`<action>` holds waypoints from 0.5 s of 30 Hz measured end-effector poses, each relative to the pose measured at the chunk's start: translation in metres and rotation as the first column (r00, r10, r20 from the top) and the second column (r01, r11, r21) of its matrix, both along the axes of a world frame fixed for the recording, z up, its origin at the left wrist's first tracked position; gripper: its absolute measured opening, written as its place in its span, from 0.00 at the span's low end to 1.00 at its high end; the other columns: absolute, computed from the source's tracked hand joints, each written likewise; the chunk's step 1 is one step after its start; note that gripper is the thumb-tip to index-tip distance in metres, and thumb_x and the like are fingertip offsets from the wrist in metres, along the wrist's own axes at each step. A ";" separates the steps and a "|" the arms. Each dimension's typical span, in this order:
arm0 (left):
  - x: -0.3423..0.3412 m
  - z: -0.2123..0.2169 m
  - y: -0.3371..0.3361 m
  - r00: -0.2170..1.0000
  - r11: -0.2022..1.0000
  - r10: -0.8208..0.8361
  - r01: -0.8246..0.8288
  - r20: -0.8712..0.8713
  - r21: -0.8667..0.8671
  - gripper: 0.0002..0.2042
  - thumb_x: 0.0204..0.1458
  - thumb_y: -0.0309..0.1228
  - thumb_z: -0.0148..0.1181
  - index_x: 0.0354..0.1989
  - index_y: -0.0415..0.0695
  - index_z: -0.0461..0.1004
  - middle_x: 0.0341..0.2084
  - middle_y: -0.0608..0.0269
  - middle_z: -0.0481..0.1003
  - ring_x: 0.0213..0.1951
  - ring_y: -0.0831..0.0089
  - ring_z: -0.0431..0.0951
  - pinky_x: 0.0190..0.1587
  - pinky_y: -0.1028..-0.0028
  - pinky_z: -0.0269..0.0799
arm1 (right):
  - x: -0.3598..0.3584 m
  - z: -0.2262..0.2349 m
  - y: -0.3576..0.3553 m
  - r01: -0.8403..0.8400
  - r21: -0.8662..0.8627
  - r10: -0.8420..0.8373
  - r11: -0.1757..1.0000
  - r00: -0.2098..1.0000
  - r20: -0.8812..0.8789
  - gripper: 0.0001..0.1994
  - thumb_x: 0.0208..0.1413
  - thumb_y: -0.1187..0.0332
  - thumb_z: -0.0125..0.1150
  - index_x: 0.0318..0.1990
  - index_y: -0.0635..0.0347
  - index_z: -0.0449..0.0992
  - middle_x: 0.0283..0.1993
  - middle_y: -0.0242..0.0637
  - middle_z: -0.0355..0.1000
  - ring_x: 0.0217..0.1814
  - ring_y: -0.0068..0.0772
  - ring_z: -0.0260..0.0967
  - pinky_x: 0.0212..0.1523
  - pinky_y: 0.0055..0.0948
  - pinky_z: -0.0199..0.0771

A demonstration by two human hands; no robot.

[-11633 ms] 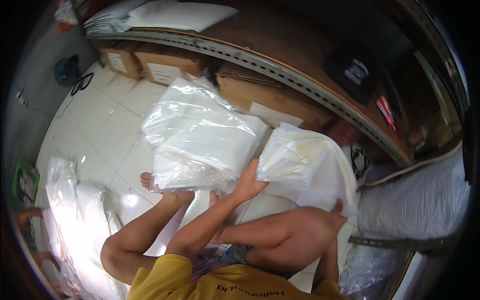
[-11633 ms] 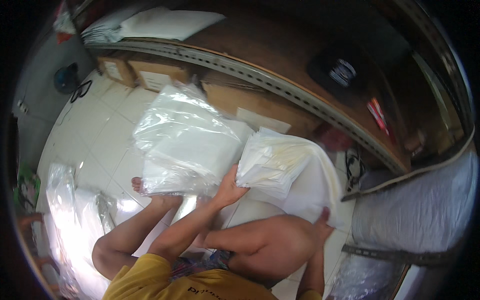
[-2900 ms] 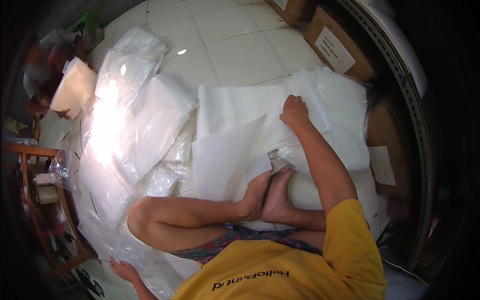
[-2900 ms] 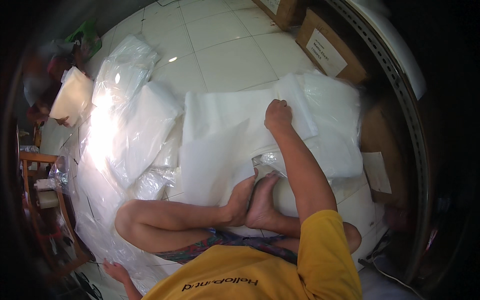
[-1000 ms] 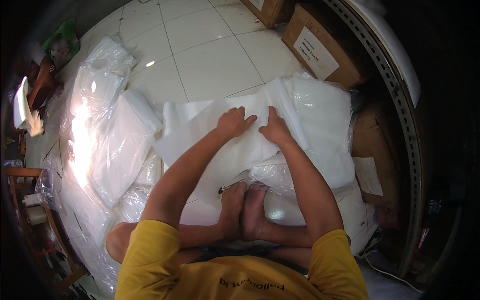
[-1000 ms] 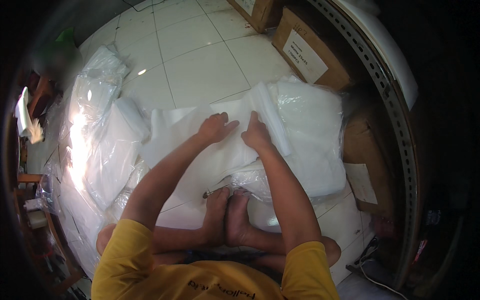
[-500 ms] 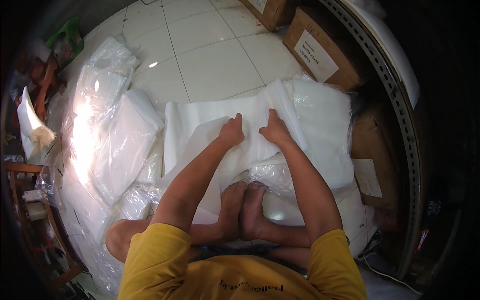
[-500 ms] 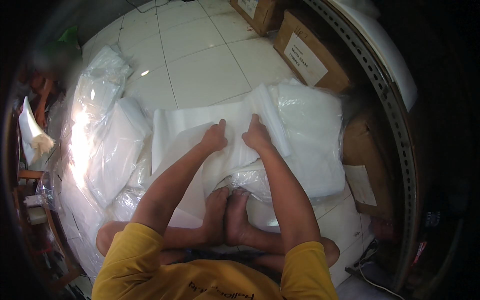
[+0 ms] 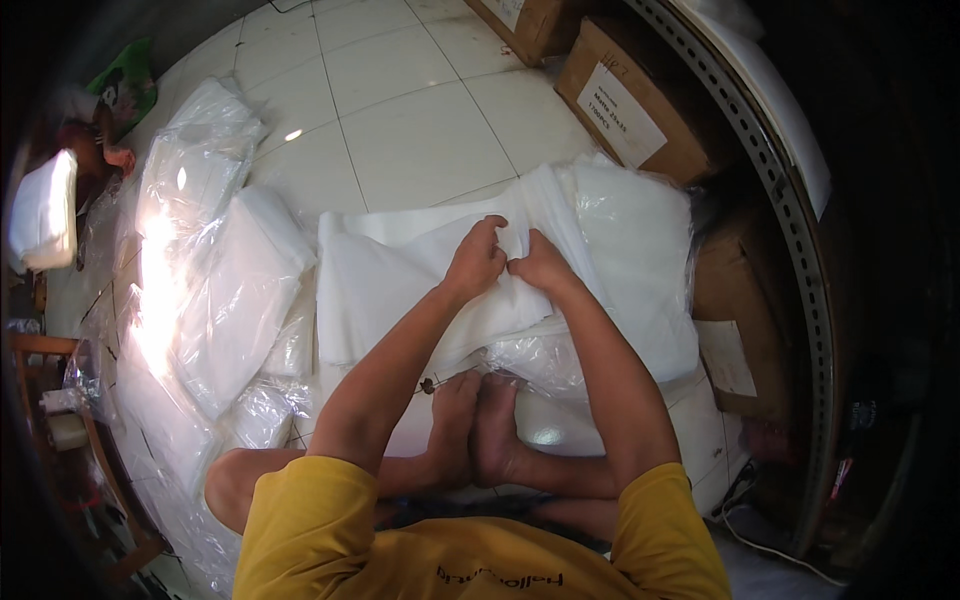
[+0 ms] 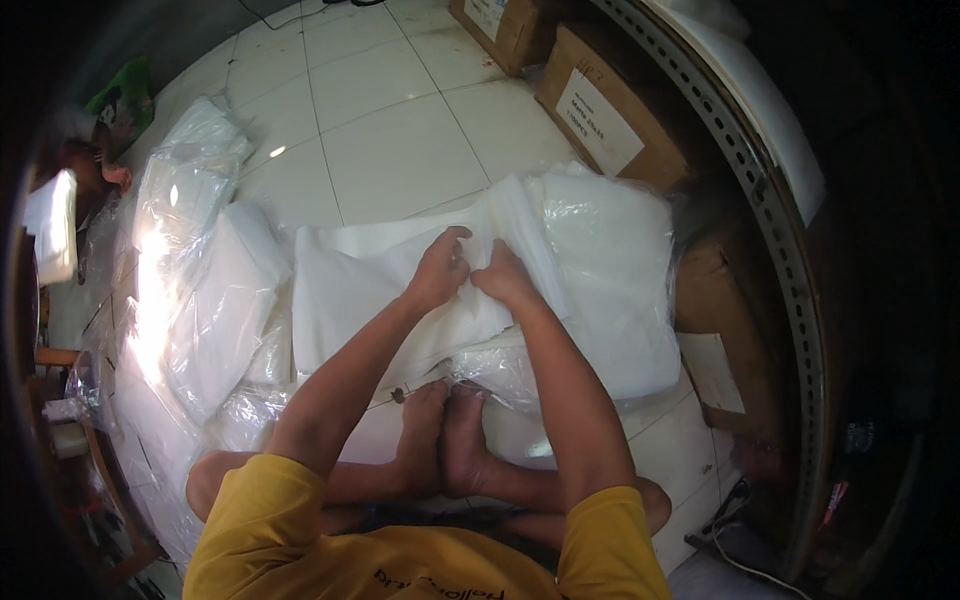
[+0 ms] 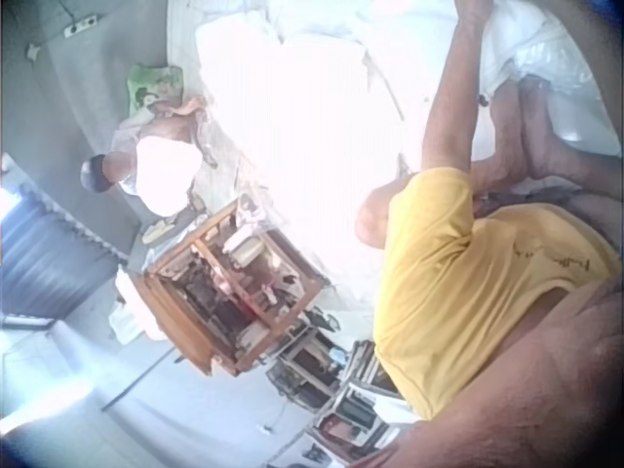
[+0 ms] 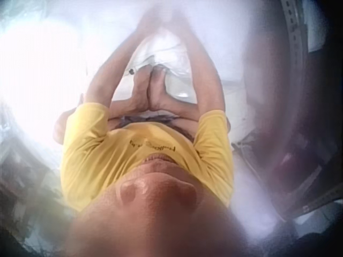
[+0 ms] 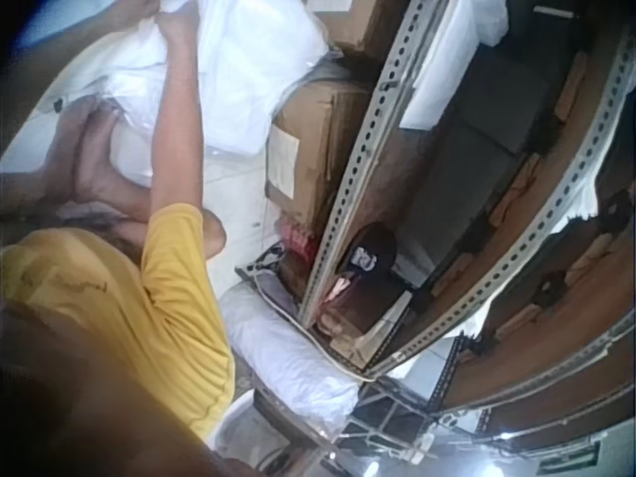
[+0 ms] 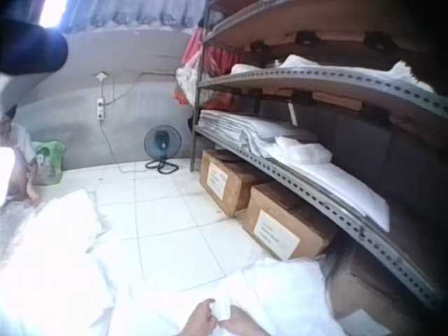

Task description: The person sits on the floor and repeatedly unpacks stacks of white sheets from plastic bags. They fold each stack by hand and place them onto a nearby metal shelf. The process is repeated for multiple packages.

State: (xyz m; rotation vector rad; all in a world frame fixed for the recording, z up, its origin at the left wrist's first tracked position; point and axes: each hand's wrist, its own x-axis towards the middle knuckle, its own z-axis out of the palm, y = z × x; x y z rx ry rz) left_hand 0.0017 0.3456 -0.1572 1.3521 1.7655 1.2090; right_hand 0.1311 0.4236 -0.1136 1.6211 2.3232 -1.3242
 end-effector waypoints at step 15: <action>0.050 -0.024 -0.037 0.943 0.987 0.157 -0.142 0.292 -0.074 0.31 0.55 0.36 0.56 0.65 0.34 0.59 0.59 0.43 0.66 0.58 0.59 0.69 0.58 0.69 0.65 | -0.015 0.027 0.001 0.169 -0.734 -0.436 0.658 0.880 -0.188 0.27 0.56 0.64 0.61 0.57 0.77 0.66 0.54 0.57 0.69 0.49 0.46 0.73 0.44 0.41 0.77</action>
